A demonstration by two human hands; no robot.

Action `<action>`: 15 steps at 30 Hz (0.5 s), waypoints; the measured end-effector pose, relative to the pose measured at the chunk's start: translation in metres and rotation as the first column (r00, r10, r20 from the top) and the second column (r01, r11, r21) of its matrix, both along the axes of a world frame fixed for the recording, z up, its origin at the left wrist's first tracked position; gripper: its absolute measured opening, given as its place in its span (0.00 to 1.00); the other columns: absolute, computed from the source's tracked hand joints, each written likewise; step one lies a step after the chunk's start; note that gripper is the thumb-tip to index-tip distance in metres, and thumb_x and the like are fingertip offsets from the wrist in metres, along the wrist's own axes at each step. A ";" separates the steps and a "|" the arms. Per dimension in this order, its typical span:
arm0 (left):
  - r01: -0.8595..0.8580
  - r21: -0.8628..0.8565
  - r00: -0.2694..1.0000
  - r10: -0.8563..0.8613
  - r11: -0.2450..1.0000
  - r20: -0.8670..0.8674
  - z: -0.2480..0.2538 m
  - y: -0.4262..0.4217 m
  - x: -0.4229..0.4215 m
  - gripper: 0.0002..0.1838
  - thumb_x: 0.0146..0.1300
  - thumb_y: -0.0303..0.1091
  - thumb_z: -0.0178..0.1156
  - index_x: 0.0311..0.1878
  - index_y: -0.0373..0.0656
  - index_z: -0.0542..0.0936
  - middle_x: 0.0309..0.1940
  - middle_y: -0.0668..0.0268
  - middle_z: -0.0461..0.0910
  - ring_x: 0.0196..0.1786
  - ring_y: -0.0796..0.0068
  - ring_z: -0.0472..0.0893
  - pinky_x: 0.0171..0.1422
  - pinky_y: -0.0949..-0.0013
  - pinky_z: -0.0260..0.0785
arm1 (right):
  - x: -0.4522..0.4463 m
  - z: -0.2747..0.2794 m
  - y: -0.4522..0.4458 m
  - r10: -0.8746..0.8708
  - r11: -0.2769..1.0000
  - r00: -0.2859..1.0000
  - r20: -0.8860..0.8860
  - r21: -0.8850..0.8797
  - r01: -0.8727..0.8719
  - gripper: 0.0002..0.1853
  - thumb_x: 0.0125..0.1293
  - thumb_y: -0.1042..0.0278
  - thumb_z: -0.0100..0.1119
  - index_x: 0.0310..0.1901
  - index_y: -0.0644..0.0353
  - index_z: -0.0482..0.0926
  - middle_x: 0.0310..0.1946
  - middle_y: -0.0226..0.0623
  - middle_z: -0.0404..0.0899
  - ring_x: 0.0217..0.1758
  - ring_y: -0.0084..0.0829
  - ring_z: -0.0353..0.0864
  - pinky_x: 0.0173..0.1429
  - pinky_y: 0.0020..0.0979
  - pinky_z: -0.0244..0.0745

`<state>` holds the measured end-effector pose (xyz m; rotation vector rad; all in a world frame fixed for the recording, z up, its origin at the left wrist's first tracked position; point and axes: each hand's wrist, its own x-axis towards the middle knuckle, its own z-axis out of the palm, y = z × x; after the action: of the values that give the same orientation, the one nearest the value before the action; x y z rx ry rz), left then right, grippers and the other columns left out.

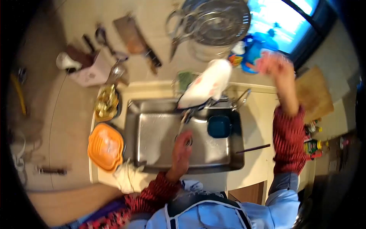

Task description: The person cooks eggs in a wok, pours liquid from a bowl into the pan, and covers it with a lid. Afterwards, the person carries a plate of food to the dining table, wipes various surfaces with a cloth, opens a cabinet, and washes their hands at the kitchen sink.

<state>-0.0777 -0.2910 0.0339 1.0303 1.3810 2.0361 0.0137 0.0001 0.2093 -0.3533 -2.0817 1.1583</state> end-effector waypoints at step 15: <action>-0.300 -0.055 0.696 0.258 0.952 0.670 0.001 -0.030 -0.017 0.30 0.62 0.48 0.31 0.62 0.39 0.43 0.63 0.58 0.43 0.64 0.70 0.44 0.65 0.70 0.35 | -0.083 -0.208 -0.273 0.550 0.794 0.833 -0.058 -0.271 -0.543 0.33 0.63 0.52 0.34 0.61 0.63 0.37 0.64 0.43 0.35 0.67 0.36 0.31 0.65 0.32 0.29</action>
<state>-0.0947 -0.3211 0.0352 0.0259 1.1136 2.3353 -0.0689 -0.2726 0.0012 0.1353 -2.1050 1.8062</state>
